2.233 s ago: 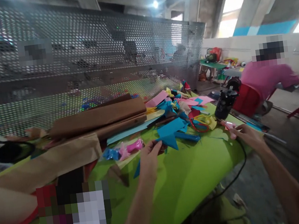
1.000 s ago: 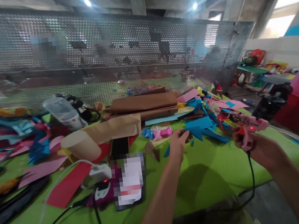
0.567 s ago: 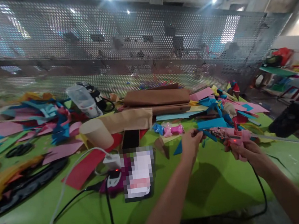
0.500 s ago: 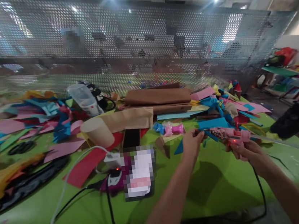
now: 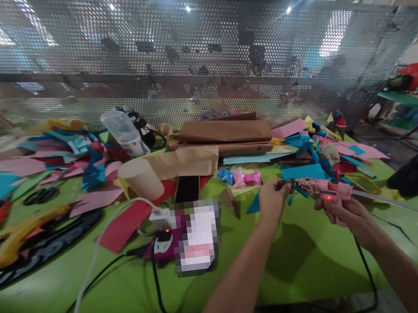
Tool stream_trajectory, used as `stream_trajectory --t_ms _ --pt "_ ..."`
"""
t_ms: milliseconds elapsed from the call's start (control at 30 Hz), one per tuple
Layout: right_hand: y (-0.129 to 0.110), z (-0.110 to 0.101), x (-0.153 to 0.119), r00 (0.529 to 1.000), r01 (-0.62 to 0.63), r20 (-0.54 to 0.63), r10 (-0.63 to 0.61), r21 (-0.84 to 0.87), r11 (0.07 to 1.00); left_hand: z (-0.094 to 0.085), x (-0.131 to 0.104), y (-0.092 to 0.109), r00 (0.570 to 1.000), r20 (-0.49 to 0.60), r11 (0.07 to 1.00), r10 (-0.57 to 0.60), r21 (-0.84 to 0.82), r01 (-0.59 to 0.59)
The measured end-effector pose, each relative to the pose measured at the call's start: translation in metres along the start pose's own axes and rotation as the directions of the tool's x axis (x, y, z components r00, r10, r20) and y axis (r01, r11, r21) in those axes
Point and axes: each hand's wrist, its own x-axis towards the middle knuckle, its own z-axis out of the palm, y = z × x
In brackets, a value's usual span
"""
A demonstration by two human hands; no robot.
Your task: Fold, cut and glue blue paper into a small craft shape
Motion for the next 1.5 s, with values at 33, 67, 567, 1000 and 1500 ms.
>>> stream_trajectory --t_ms 33,67,567,1000,1500 --pt "0.0018 0.0002 0.0004 1.000 -0.001 -0.007 0.001 0.002 1.000 -0.0002 0.0002 -0.0004 1.000 0.003 1.000 0.004 0.005 -0.004" --pt "0.0034 0.0003 0.0007 1.000 0.001 -0.017 -0.001 0.006 1.000 -0.0003 0.0002 -0.0003 1.000 0.004 1.000 0.006 0.011 -0.006" --pt "0.0040 0.0044 0.0024 1.000 0.005 -0.025 -0.005 -0.009 1.000 0.0003 -0.0008 0.0004 1.000 -0.002 0.999 0.026 0.045 -0.026" --pt "0.0000 0.0055 0.0014 0.999 0.003 -0.043 -0.004 -0.033 0.999 0.0018 -0.0004 0.0015 1.000 -0.011 1.000 0.001 0.004 -0.001" --pt "0.0008 0.0057 -0.0008 0.998 0.006 -0.055 -0.009 -0.052 0.999 0.0021 -0.0015 0.0054 1.000 0.001 1.000 0.000 -0.022 0.000"
